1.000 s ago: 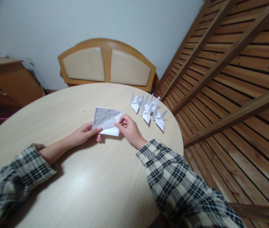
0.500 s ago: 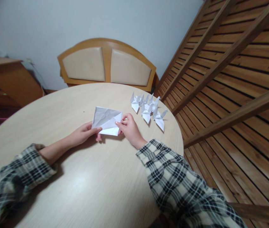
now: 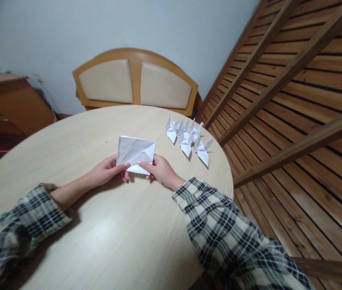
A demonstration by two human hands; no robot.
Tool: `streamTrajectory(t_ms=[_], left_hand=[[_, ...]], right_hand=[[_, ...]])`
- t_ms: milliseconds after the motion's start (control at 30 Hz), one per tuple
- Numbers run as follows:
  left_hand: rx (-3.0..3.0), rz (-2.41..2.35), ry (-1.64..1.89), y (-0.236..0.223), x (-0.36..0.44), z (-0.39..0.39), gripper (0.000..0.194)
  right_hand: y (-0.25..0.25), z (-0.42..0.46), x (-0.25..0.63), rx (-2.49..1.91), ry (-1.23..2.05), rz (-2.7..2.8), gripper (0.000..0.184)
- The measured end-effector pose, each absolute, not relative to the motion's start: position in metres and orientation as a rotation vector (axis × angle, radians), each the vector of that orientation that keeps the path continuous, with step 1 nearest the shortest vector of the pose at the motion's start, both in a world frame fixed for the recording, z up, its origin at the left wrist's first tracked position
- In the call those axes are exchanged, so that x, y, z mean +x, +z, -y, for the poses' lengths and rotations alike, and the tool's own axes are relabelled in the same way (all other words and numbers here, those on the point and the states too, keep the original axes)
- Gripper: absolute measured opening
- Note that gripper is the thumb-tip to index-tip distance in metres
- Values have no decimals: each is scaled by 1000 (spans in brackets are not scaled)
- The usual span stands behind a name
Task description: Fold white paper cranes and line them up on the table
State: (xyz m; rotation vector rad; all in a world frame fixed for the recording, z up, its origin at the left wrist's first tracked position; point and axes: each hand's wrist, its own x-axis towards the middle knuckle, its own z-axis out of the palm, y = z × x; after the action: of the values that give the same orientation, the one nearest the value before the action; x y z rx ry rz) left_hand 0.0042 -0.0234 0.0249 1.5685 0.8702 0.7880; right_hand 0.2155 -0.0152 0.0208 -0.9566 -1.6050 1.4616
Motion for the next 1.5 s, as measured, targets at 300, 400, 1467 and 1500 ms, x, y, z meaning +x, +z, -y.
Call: streamTrajectory(t_ms=[300, 400, 1467, 1500], left_hand=[[1726, -981, 698, 25, 0, 22, 40], [1758, -1000, 664, 27, 1, 23, 45], [1731, -934, 773, 22, -4, 21, 63], [1688, -949, 857, 22, -4, 20, 64]], right_hand=[[18, 13, 215, -977, 1453, 1583, 32], [17, 12, 215, -981, 1449, 1574, 32], [14, 3, 219, -988, 1481, 1242, 40], [14, 3, 220, -983, 1487, 1227, 39]])
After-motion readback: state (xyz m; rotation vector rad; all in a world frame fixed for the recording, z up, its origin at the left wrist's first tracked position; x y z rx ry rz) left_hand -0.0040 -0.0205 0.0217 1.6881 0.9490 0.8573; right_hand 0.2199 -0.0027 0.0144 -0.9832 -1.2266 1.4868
